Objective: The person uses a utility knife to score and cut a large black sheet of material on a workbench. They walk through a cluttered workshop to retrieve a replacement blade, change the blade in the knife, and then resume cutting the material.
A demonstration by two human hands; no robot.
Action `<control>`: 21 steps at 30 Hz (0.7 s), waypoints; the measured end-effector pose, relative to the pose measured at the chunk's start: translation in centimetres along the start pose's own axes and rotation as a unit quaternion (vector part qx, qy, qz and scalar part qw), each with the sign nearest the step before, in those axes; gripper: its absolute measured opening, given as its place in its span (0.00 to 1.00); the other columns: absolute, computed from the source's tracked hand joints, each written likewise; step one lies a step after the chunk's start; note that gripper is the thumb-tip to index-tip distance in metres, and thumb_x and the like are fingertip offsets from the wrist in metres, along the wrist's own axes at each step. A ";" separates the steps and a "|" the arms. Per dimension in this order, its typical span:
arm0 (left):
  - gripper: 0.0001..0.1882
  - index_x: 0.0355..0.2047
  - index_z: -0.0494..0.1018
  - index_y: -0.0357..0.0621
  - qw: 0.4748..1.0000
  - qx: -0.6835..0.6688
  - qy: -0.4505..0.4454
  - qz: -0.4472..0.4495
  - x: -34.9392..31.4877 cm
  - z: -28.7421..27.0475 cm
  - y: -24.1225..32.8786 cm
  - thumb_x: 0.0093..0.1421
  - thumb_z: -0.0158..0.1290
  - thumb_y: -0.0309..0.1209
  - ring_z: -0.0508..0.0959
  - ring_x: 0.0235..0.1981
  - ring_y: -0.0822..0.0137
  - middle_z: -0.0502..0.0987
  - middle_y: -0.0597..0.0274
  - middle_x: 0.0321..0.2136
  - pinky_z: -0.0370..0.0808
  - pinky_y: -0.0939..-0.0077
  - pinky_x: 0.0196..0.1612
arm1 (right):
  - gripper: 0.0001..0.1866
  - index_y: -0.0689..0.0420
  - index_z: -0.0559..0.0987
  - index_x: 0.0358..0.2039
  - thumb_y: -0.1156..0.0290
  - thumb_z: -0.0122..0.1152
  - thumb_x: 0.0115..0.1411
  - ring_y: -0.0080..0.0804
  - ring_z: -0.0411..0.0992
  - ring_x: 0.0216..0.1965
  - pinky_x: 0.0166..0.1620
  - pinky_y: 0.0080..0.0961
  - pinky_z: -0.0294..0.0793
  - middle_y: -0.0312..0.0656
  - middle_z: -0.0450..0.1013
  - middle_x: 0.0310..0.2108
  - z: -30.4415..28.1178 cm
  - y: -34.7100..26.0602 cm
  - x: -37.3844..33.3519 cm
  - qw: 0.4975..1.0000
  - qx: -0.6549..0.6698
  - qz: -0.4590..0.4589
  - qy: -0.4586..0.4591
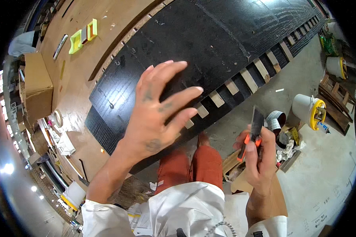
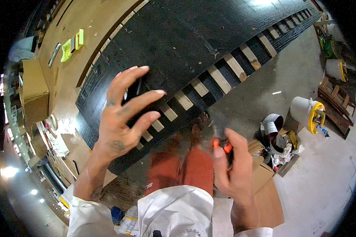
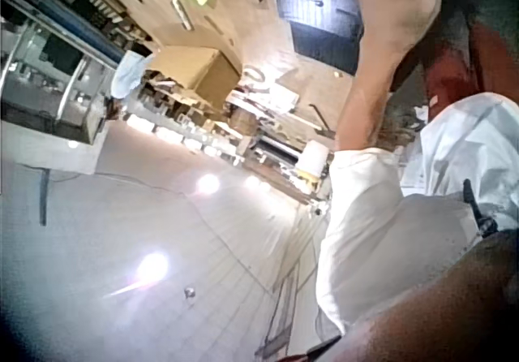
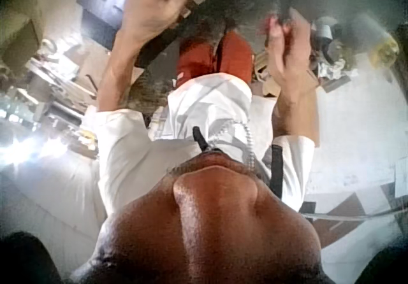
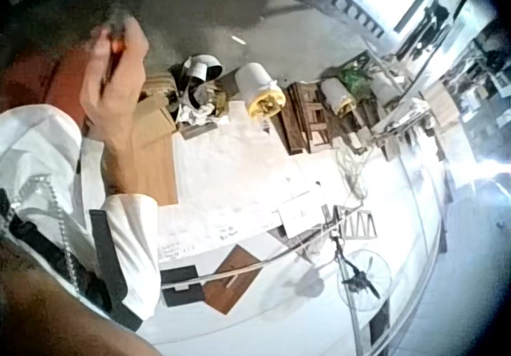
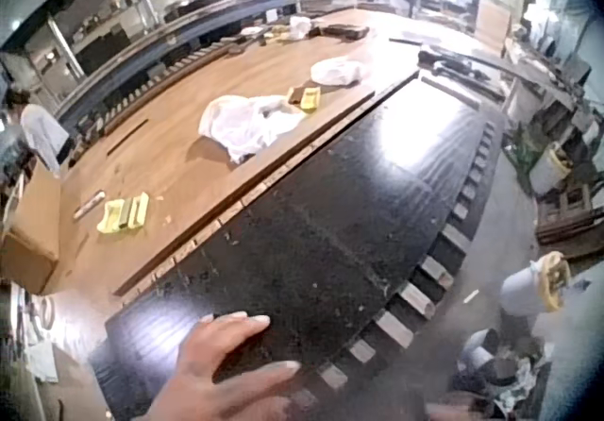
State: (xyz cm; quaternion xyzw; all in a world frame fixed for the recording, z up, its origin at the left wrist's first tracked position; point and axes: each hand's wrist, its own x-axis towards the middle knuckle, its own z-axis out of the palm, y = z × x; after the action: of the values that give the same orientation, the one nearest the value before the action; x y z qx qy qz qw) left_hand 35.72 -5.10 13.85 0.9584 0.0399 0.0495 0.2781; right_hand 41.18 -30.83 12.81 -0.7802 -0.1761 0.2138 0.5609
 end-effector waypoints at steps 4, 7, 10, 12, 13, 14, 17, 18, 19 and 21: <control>0.20 0.52 0.74 0.45 0.986 0.066 0.140 -0.059 1.4 -1.1 -2.3 0.58 0.60 0.31 0.72 0.56 0.48 0.70 0.52 0.57 0.69 0.61 0.57 | 0.07 0.62 0.71 0.31 0.73 0.55 0.66 0.42 0.69 0.19 0.23 0.31 0.65 0.45 0.68 0.21 1.2 -2.0 4.4 0.967 -0.211 -0.110 -0.086; 0.25 0.57 0.68 0.40 0.963 0.162 0.183 -0.114 2.3 -0.1 -5.5 0.64 0.53 0.40 0.69 0.57 0.46 0.70 0.48 0.56 0.62 0.55 0.62 | 0.17 0.59 0.64 0.25 0.64 0.57 0.67 0.50 0.67 0.18 0.20 0.38 0.60 0.45 0.65 0.17 1.7 -4.0 6.2 0.932 -0.332 -0.069 -0.127; 0.27 0.58 0.66 0.37 0.960 0.175 0.186 -0.114 2.8 0.3 -5.6 0.65 0.51 0.42 0.69 0.58 0.45 0.69 0.45 0.56 0.61 0.54 0.62 | 0.17 0.55 0.70 0.26 0.58 0.54 0.68 0.47 0.74 0.18 0.19 0.40 0.69 0.45 0.71 0.17 1.5 -4.2 7.3 0.881 -0.445 -0.062 -0.150; 0.27 0.58 0.66 0.36 0.959 0.183 0.186 -0.112 2.7 0.1 -5.7 0.66 0.51 0.42 0.69 0.57 0.45 0.69 0.44 0.55 0.61 0.54 0.62 | 0.18 0.58 0.69 0.24 0.61 0.55 0.68 0.51 0.69 0.17 0.20 0.41 0.64 0.47 0.68 0.15 2.0 -4.4 7.6 0.887 -0.437 -0.056 -0.138; 0.27 0.58 0.66 0.36 0.958 0.184 0.186 -0.118 2.3 0.0 -6.0 0.66 0.50 0.42 0.69 0.57 0.44 0.69 0.44 0.55 0.61 0.53 0.62 | 0.19 0.59 0.69 0.23 0.62 0.55 0.68 0.54 0.67 0.17 0.21 0.42 0.61 0.48 0.66 0.14 2.5 -4.7 7.9 0.890 -0.433 -0.057 -0.134; 0.27 0.58 0.66 0.35 0.956 0.185 0.187 -0.129 1.8 0.0 -6.4 0.66 0.50 0.42 0.69 0.56 0.44 0.69 0.44 0.55 0.62 0.53 0.61 | 0.18 0.60 0.70 0.23 0.62 0.55 0.68 0.54 0.67 0.16 0.21 0.42 0.62 0.48 0.66 0.14 2.7 -5.0 8.1 0.884 -0.445 -0.052 -0.133; 0.19 0.49 0.68 0.37 0.965 0.121 0.175 -0.153 1.3 -1.5 -7.2 0.61 0.51 0.36 0.71 0.47 0.41 0.72 0.41 0.45 0.67 0.49 0.52 | 0.18 0.61 0.79 0.28 0.61 0.52 0.69 0.46 0.66 0.14 0.21 0.39 0.63 0.49 0.70 0.16 5.3 -6.3 8.6 0.884 -0.449 -0.043 -0.120; 0.22 0.51 0.67 0.35 0.963 0.186 0.172 -0.092 0.9 -1.2 -7.7 0.60 0.51 0.37 0.69 0.52 0.42 0.70 0.40 0.47 0.63 0.48 0.56 | 0.19 0.61 0.81 0.30 0.61 0.49 0.71 0.35 0.66 0.16 0.23 0.36 0.64 0.47 0.71 0.16 5.4 -6.3 8.4 0.877 -0.460 0.038 -0.132; 0.25 0.52 0.66 0.30 0.960 0.174 0.192 -0.107 1.3 -0.9 -7.2 0.63 0.49 0.39 0.66 0.56 0.43 0.67 0.38 0.53 0.59 0.48 0.61 | 0.18 0.61 0.81 0.32 0.60 0.53 0.68 0.52 0.74 0.23 0.28 0.41 0.72 0.57 0.73 0.21 5.4 -5.1 8.4 0.898 -0.420 0.077 -0.104; 0.32 0.59 0.61 0.26 0.962 0.135 0.141 -0.193 0.6 1.1 -5.7 0.66 0.45 0.43 0.61 0.62 0.41 0.62 0.36 0.61 0.53 0.48 0.66 | 0.24 0.63 0.80 0.31 0.60 0.43 0.74 0.36 0.67 0.24 0.31 0.31 0.69 0.46 0.69 0.21 4.0 -3.4 8.0 0.876 -0.442 0.098 -0.169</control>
State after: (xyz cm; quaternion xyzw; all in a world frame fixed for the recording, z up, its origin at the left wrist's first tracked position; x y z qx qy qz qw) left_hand 36.21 -0.83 9.88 0.9444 0.2696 0.1234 0.1424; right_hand 45.67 -22.45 13.83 -0.9122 -0.2666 0.2962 0.0958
